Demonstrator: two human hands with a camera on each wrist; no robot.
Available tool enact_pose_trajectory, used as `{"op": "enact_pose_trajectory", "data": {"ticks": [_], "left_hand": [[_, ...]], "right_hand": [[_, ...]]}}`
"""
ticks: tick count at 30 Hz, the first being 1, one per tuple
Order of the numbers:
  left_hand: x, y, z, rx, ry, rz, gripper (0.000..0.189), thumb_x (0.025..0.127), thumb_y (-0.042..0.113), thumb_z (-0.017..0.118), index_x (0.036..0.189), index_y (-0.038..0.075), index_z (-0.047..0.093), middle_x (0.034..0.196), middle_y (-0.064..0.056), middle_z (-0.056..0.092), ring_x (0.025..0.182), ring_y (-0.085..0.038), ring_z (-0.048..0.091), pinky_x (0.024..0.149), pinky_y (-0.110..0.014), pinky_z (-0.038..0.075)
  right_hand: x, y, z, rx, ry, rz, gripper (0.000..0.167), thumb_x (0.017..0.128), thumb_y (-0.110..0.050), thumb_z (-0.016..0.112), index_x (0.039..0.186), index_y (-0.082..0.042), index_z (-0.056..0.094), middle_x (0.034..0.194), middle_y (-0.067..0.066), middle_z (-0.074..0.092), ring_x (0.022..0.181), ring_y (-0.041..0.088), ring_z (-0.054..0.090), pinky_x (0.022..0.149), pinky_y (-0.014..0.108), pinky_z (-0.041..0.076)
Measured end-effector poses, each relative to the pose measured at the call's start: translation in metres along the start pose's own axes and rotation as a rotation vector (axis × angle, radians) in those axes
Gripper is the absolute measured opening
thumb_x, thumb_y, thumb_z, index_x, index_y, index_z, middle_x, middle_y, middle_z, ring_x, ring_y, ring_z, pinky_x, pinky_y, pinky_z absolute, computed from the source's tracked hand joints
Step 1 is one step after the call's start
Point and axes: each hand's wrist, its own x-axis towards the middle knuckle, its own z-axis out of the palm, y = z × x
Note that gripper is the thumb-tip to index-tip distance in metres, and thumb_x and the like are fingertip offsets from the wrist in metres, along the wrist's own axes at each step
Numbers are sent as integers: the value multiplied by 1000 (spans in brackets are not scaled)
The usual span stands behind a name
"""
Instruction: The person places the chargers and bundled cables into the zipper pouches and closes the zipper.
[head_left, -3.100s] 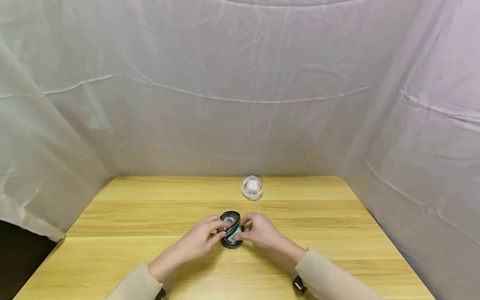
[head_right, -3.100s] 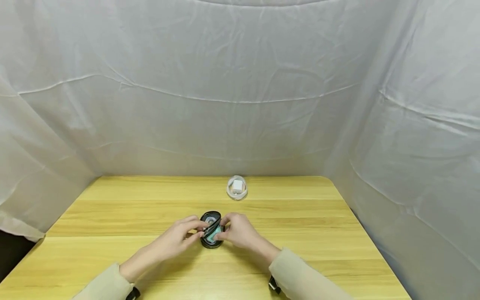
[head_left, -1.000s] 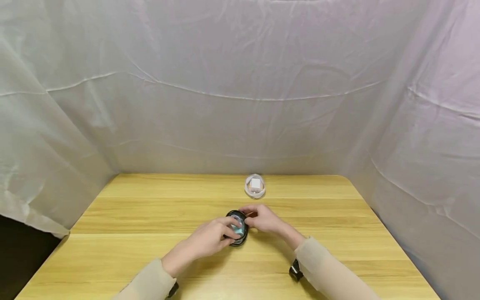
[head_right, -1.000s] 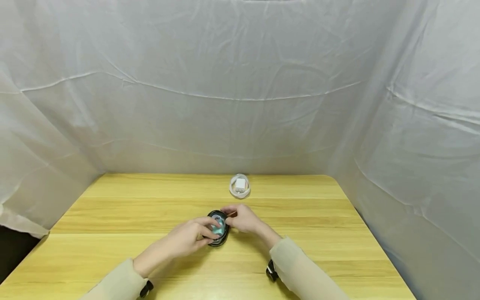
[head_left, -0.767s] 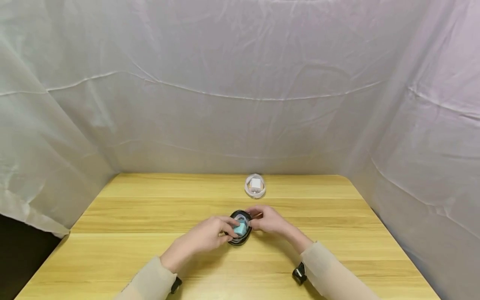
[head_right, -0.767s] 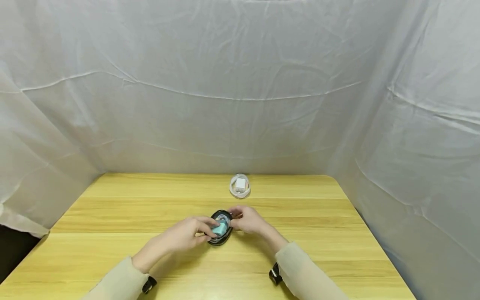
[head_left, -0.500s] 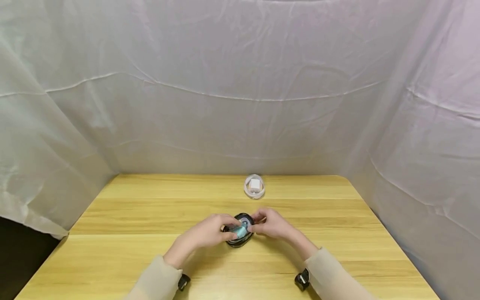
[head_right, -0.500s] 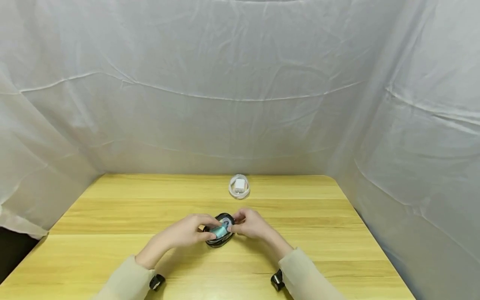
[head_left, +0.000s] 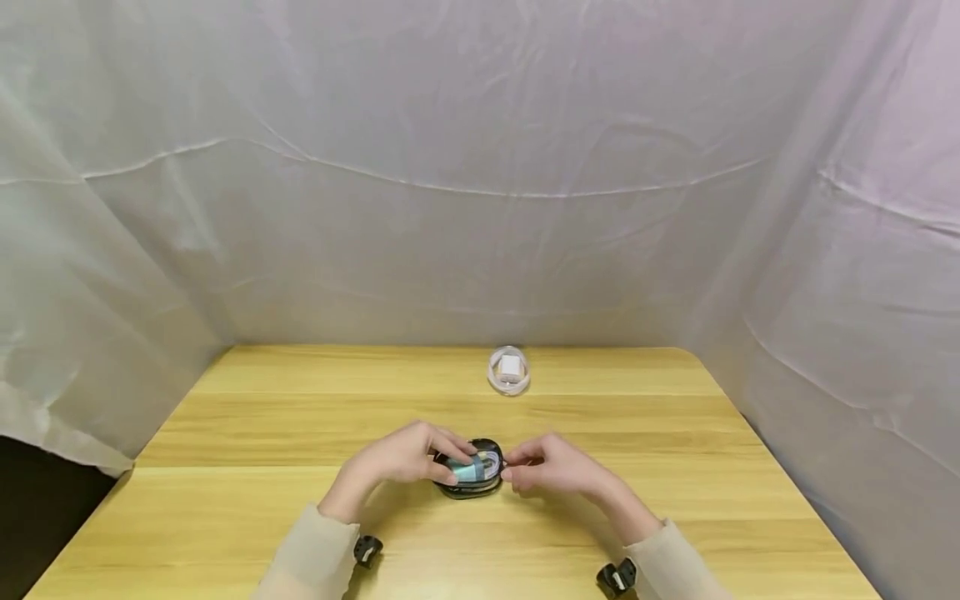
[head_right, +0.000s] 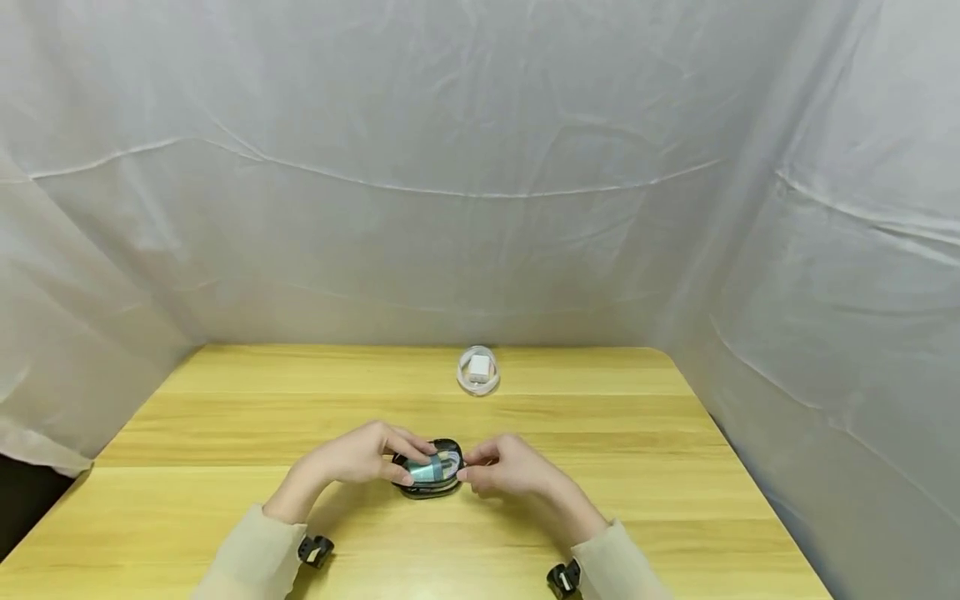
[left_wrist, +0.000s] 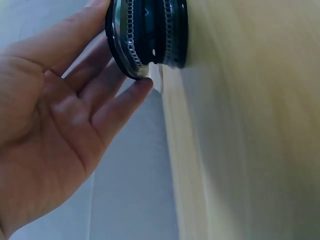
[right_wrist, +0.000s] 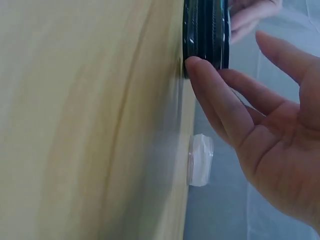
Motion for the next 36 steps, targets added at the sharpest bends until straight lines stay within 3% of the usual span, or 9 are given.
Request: {"op": "enact_pose_trajectory", "data": {"ticks": [8, 12, 15, 21, 29, 36], "left_hand": [[3, -1, 2, -28, -19, 2, 31, 89, 10, 82, 119, 8, 78, 136, -1, 70, 137, -29, 56, 115, -45, 45], [3, -1, 3, -28, -15, -3, 30, 89, 9, 81, 119, 8, 78, 135, -2, 70, 136, -29, 57, 114, -45, 46], [3, -2, 3, -34, -13, -1, 30, 89, 8, 81, 119, 8, 78, 135, -2, 70, 135, -29, 58, 112, -41, 48], [4, -3, 3, -46, -7, -1, 29, 89, 8, 82, 118, 9, 79, 134, -1, 70, 134, -28, 58, 110, -38, 49], [6, 0, 5, -43, 8, -20, 29, 88, 8, 83, 116, 11, 80, 133, 0, 71, 133, -29, 59, 110, -40, 50], [6, 1, 7, -82, 13, -56, 28, 87, 7, 83, 115, 11, 81, 132, 0, 71, 134, -29, 58, 110, -45, 50]], "right_hand": [[14, 14, -12, -83, 65, -63, 34, 98, -15, 68, 128, 2, 70, 119, 15, 74, 98, 17, 68, 82, 26, 57], [31, 19, -11, -92, 24, -55, 33, 100, -11, 65, 131, -4, 70, 127, 14, 72, 104, 16, 68, 86, 26, 57], [43, 19, -10, -115, -20, -35, 33, 100, -6, 61, 131, -8, 72, 124, 9, 73, 95, 15, 67, 78, 25, 56], [54, 19, -10, -117, -68, -41, 34, 99, 2, 57, 129, -3, 72, 111, 8, 73, 72, 14, 56, 61, 19, 46], [50, 21, -14, -113, -62, -50, 28, 98, 3, 61, 123, 2, 73, 108, 9, 74, 78, 12, 62, 66, 21, 53], [41, 21, -17, -60, -106, -61, 26, 98, 3, 62, 121, 6, 71, 105, 12, 75, 82, 14, 66, 71, 26, 57]]}}
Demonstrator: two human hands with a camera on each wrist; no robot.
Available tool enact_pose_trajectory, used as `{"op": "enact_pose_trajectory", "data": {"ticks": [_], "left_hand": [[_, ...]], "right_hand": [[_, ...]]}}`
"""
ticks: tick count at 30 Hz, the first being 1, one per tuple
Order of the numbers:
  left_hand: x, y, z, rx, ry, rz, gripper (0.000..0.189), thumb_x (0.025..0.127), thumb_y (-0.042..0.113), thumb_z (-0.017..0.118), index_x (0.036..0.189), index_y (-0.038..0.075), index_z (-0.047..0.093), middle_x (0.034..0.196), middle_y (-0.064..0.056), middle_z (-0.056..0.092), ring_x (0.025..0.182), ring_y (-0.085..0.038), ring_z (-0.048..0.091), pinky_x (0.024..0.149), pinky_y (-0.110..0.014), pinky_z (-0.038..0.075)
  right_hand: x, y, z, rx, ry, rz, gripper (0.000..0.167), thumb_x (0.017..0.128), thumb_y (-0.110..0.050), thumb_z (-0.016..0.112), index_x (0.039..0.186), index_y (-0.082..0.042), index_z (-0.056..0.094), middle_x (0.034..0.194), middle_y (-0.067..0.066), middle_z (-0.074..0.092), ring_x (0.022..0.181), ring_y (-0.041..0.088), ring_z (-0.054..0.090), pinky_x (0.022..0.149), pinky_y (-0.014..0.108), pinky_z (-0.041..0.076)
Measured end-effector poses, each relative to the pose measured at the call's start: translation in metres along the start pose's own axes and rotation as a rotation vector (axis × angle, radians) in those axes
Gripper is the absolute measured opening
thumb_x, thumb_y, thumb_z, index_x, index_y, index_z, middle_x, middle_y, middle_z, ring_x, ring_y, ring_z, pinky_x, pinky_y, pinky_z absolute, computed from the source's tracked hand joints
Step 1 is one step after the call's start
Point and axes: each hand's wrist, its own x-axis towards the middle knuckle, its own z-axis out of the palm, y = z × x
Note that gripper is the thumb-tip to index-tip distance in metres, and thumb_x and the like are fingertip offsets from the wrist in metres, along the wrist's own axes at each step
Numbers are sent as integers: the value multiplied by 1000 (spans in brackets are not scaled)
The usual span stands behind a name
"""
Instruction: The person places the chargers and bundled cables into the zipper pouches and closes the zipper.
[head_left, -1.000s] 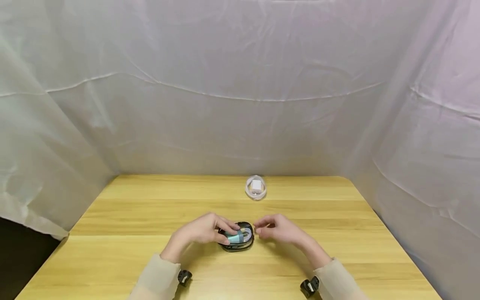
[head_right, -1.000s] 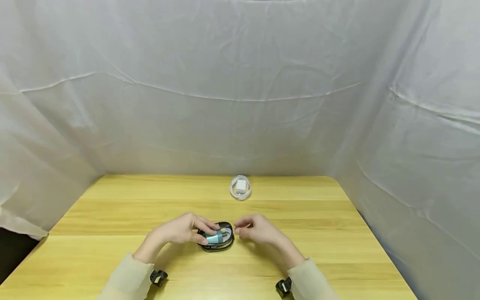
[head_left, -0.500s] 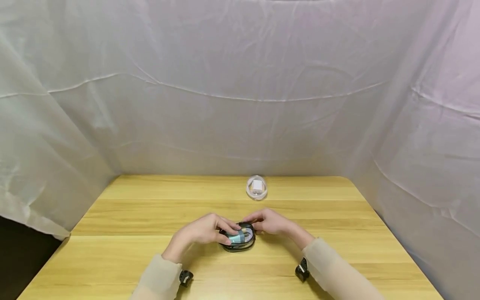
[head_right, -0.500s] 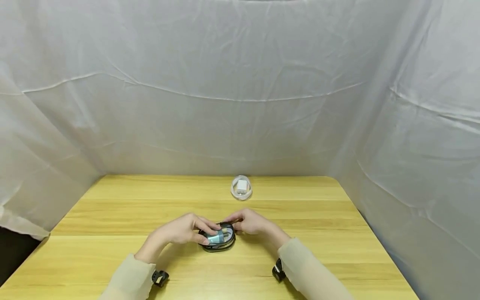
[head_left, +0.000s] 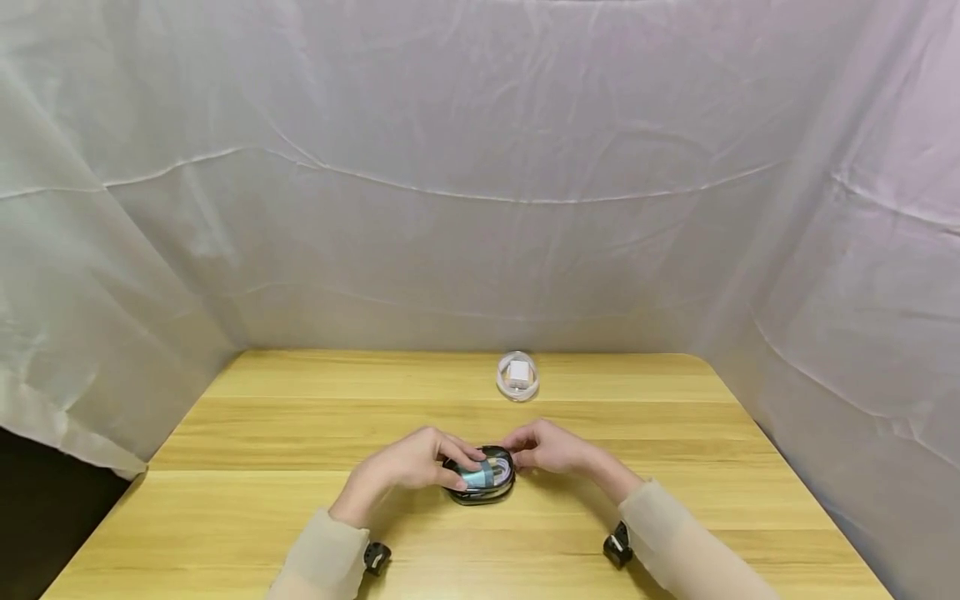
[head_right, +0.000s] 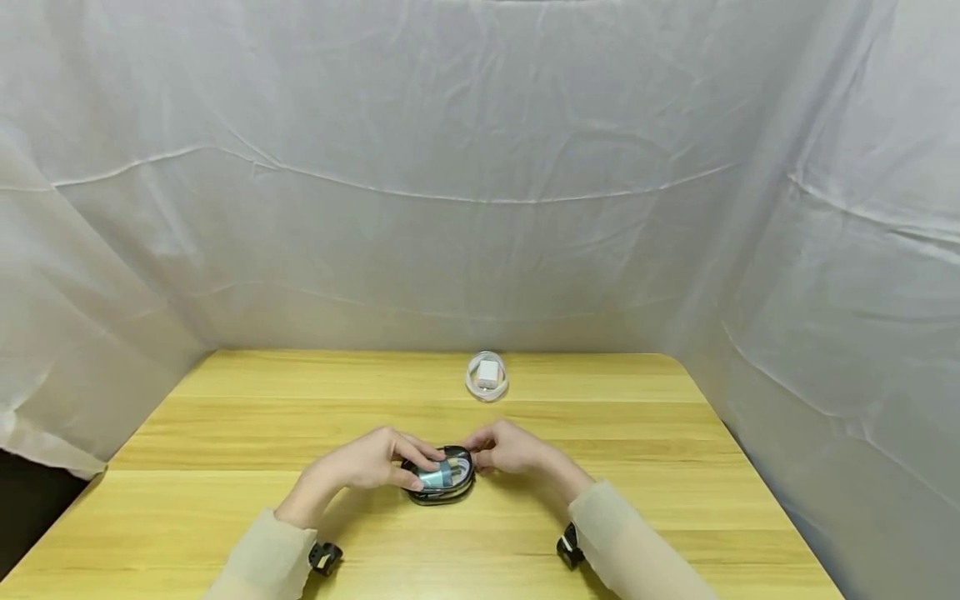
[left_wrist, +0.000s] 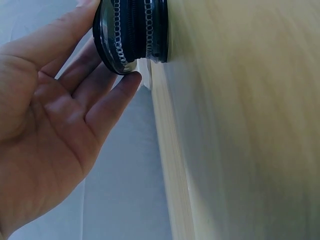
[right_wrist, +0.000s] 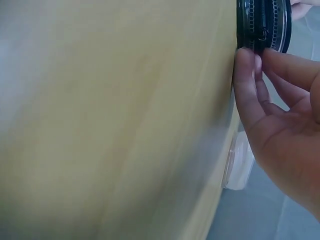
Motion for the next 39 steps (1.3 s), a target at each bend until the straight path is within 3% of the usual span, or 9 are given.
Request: {"op": "enact_pose_trajectory", "data": {"ticks": [9, 17, 26, 33, 39], "left_hand": [[0, 0, -1, 5, 9, 3, 28, 87, 6, 83, 115, 11, 81, 132, -1, 72, 133, -30, 59, 112, -47, 47], [2, -1, -2, -5, 6, 8, 27, 87, 7, 83, 115, 10, 81, 132, -1, 72, 133, -30, 59, 111, -48, 48], [4, -2, -1, -16, 7, 1, 26, 87, 8, 83, 114, 11, 81, 131, 0, 72, 133, -30, 59, 110, -47, 49], [3, -2, 1, -14, 13, -12, 26, 87, 9, 83, 113, 12, 81, 131, 0, 72, 134, -30, 58, 112, -48, 48], [4, 4, 3, -25, 25, -39, 26, 87, 8, 83, 113, 9, 81, 131, -2, 72, 134, -32, 58, 111, -48, 48]], "right_hand": [[-17, -5, 5, 74, 14, 45, 26, 90, 3, 73, 115, 8, 66, 100, 11, 70, 86, 15, 66, 71, 22, 57], [-20, -11, 13, 34, 88, 95, 24, 83, -1, 81, 102, 2, 67, 84, 4, 68, 73, 12, 63, 62, 22, 56], [-20, -13, 15, -61, 107, 106, 8, 88, -2, 79, 85, -3, 71, 73, 3, 69, 64, 14, 66, 61, 31, 61], [-23, -13, 17, -37, 105, 96, 3, 86, 4, 72, 85, 2, 69, 70, 8, 70, 57, 14, 65, 55, 30, 60], [-27, -16, 18, -78, 131, 100, 2, 85, 2, 72, 84, 3, 71, 67, 8, 70, 53, 12, 63, 52, 28, 58]]}}
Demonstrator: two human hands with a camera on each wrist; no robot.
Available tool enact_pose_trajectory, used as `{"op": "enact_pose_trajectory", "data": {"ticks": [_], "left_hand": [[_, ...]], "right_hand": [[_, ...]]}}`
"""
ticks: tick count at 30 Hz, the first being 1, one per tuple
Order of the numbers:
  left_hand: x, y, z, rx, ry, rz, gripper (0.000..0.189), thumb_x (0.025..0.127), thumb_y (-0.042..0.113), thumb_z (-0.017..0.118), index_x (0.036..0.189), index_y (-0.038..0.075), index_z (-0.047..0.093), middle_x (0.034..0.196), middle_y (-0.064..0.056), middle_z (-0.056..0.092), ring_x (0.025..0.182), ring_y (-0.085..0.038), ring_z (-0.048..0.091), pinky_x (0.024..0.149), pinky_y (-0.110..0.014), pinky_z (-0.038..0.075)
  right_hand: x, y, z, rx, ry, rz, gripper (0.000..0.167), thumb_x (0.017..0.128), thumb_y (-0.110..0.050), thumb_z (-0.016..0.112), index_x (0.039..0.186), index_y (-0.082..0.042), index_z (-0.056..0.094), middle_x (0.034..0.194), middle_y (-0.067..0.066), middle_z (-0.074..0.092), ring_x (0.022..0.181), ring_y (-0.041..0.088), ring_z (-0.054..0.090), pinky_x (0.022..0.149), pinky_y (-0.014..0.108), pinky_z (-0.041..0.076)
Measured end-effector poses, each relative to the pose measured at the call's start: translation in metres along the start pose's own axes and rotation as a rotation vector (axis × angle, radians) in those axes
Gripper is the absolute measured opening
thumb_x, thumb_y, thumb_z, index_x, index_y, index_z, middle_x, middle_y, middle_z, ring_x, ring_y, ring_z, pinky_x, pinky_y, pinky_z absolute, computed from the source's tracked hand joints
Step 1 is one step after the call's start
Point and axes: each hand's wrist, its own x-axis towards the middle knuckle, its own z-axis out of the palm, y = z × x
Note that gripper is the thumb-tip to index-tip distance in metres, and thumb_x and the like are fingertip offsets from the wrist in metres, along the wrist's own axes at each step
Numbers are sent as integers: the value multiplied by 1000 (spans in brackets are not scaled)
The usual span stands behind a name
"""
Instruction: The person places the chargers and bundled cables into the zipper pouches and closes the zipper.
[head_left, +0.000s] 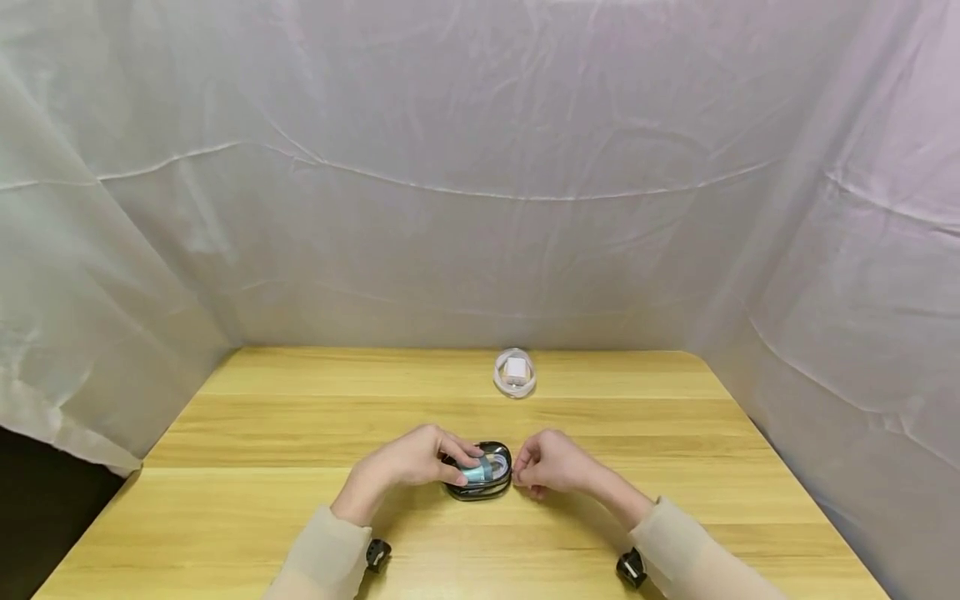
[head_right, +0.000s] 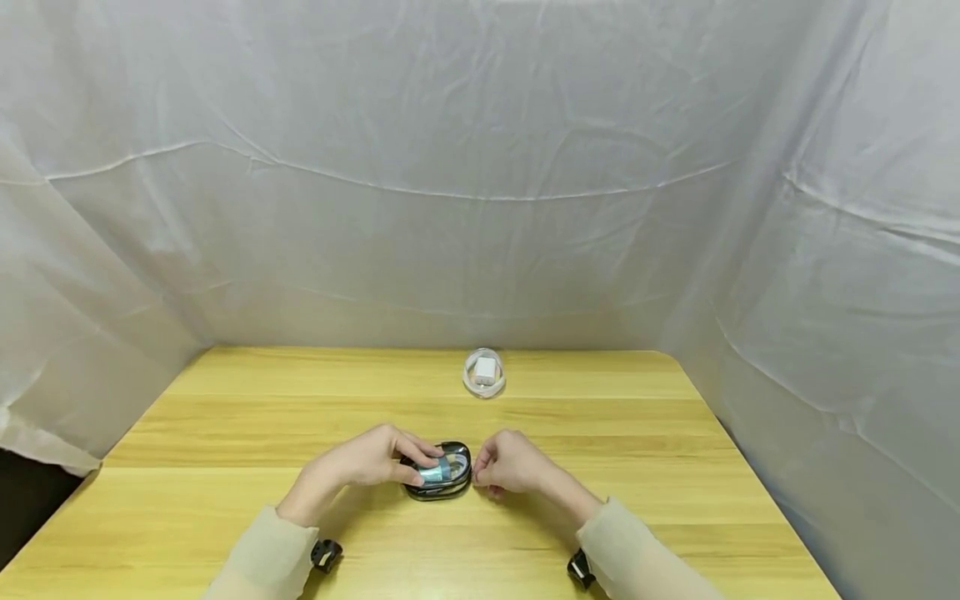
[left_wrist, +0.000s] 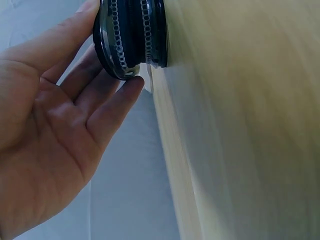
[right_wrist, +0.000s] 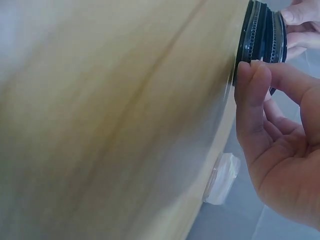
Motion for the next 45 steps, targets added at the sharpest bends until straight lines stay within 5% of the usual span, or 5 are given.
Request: {"op": "enact_pose_trajectory", "data": {"ticks": [19, 33, 39, 45], "left_hand": [[0, 3, 2, 55, 28, -14, 25, 86, 10, 84, 111, 10, 81, 131, -3, 72, 132, -31, 60, 113, -50, 46], [-6, 11, -3, 173, -15, 34, 25, 90, 14, 82, 114, 9, 80, 131, -7, 71, 126, -30, 63, 109, -47, 50], [-6, 13, -3, 222, 8, 55, 32, 86, 12, 84, 118, 10, 78, 118, -2, 72, 108, -23, 67, 95, -35, 57], [-4, 16, 2, 212, -10, 101, 38, 87, 10, 84, 125, 12, 76, 132, 0, 69, 128, -26, 60, 106, -39, 52]], "right_hand": [[-12, -8, 10, 18, -2, -12, 7, 89, 1, 74, 83, -1, 70, 70, 7, 70, 56, 13, 64, 52, 27, 59], [5, -12, 5, -60, 51, -4, 10, 90, 4, 68, 83, -3, 72, 73, 6, 69, 61, 15, 65, 56, 31, 61], [15, -11, 1, -75, 40, -34, 8, 93, 2, 71, 85, 0, 69, 74, 9, 68, 64, 15, 63, 59, 30, 60], [17, -5, -2, -18, -23, -30, 8, 95, 1, 68, 88, 2, 69, 75, 11, 68, 69, 17, 64, 62, 34, 61]]}}
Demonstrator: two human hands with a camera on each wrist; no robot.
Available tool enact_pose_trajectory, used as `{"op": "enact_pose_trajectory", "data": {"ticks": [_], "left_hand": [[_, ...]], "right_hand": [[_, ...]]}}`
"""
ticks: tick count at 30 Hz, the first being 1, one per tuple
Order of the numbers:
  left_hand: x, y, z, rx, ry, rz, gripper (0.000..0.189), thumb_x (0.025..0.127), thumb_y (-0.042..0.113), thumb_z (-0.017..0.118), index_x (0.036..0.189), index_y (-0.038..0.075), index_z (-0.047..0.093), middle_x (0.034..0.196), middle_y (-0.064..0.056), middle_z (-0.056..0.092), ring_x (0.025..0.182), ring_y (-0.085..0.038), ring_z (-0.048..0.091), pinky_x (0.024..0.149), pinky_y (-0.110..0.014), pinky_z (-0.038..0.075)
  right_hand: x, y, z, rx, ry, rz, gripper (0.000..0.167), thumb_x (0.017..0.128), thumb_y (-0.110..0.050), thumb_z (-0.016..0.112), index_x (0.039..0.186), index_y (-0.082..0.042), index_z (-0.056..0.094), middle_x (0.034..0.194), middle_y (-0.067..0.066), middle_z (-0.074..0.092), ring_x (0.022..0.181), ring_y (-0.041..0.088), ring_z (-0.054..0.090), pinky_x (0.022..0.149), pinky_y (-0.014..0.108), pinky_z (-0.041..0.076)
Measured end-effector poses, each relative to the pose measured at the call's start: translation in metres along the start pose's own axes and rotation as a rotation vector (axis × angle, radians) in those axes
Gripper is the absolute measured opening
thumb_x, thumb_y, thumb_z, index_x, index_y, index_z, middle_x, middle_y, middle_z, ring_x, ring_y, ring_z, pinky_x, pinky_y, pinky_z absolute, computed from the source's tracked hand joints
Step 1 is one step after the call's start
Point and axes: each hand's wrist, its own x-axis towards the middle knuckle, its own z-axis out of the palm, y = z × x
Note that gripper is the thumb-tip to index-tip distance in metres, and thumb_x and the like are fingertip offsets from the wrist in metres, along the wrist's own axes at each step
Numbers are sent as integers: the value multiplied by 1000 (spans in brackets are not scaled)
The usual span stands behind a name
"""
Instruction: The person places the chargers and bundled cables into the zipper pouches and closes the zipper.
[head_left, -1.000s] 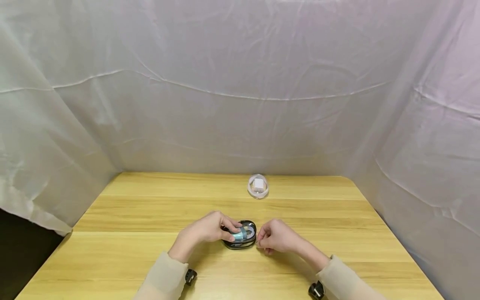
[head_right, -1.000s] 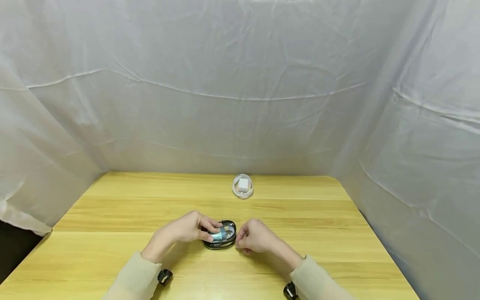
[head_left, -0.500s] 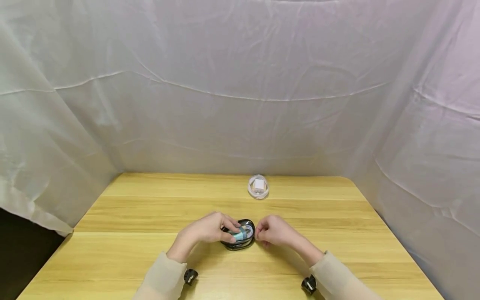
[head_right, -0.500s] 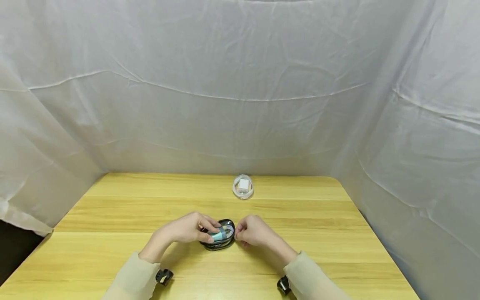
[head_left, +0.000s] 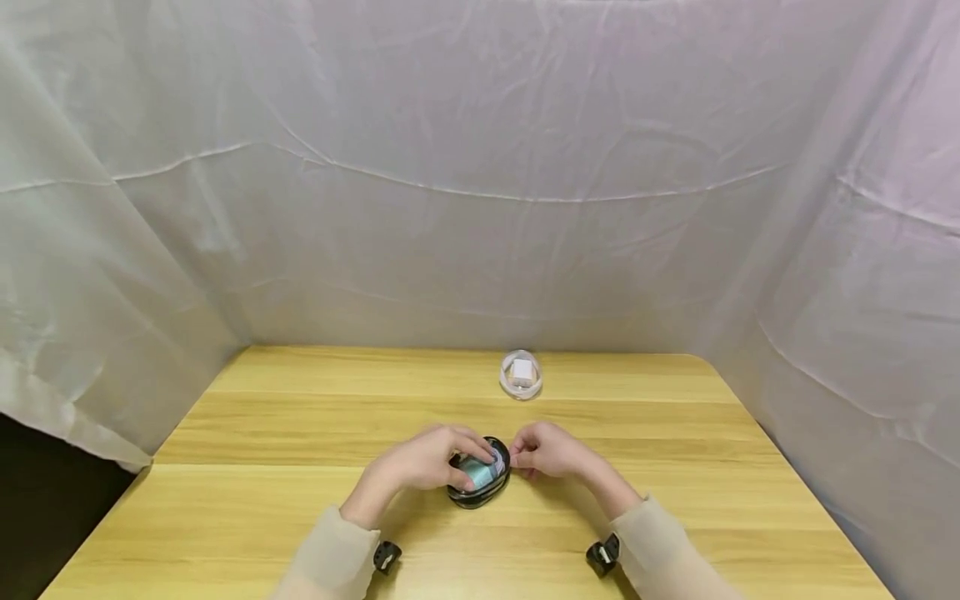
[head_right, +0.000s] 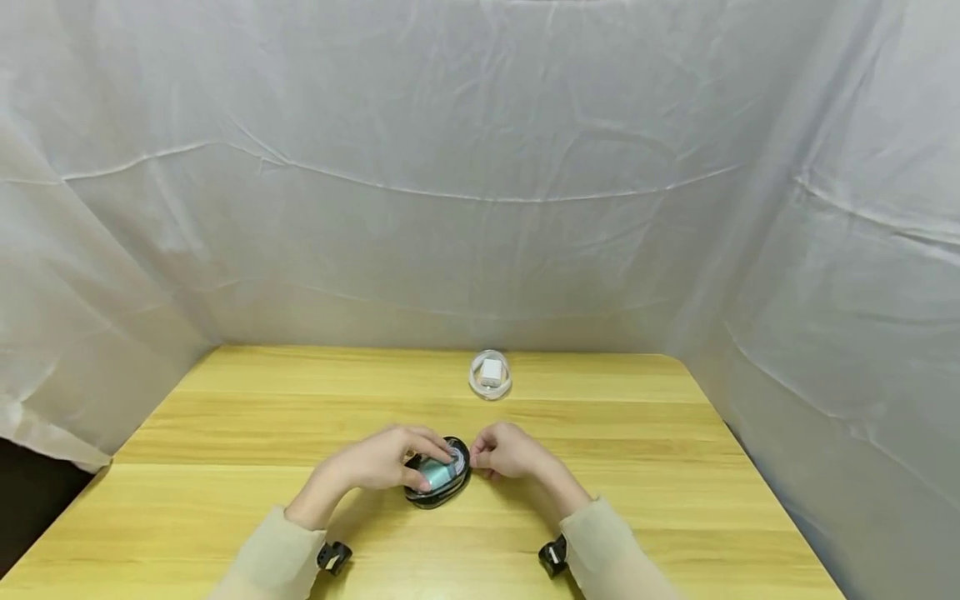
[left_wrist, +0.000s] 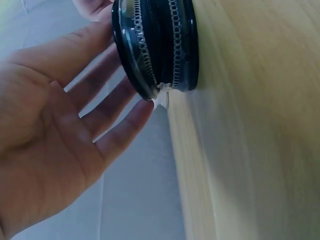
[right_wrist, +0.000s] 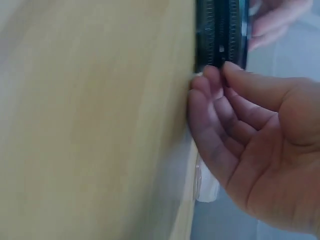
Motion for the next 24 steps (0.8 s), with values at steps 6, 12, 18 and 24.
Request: {"op": "enact_pose_trajectory", "data": {"ticks": [6, 12, 18, 24], "left_hand": [[1, 0, 4, -23, -13, 10, 39, 89, 9, 82, 127, 13, 76, 137, 3, 69, 134, -26, 57, 109, -41, 49], [-1, -2, 4, -71, -15, -18, 39, 89, 10, 81, 127, 11, 75, 136, 3, 69, 135, -28, 57, 112, -45, 48], [-7, -3, 2, -94, -15, -37, 38, 88, 9, 81, 126, 8, 75, 137, 0, 69, 136, -31, 56, 115, -50, 44], [-7, -2, -1, -75, -13, -24, 39, 87, 9, 82, 126, 7, 74, 136, -1, 69, 133, -32, 59, 114, -49, 45]], "right_hand": [[-5, 0, -4, 40, 2, 13, 6, 93, -2, 73, 89, 2, 72, 76, 9, 70, 70, 16, 65, 63, 36, 61], [-6, 1, -3, 36, 11, 8, 6, 91, -5, 78, 88, -1, 76, 77, 8, 72, 68, 14, 64, 62, 34, 60], [-6, 1, 1, 38, 26, 19, 5, 89, -5, 80, 89, -1, 77, 78, 6, 74, 67, 13, 64, 62, 32, 59], [-8, 1, 1, 59, 38, 19, 4, 88, -2, 79, 90, 0, 77, 79, 5, 74, 68, 14, 66, 64, 34, 61]]}}
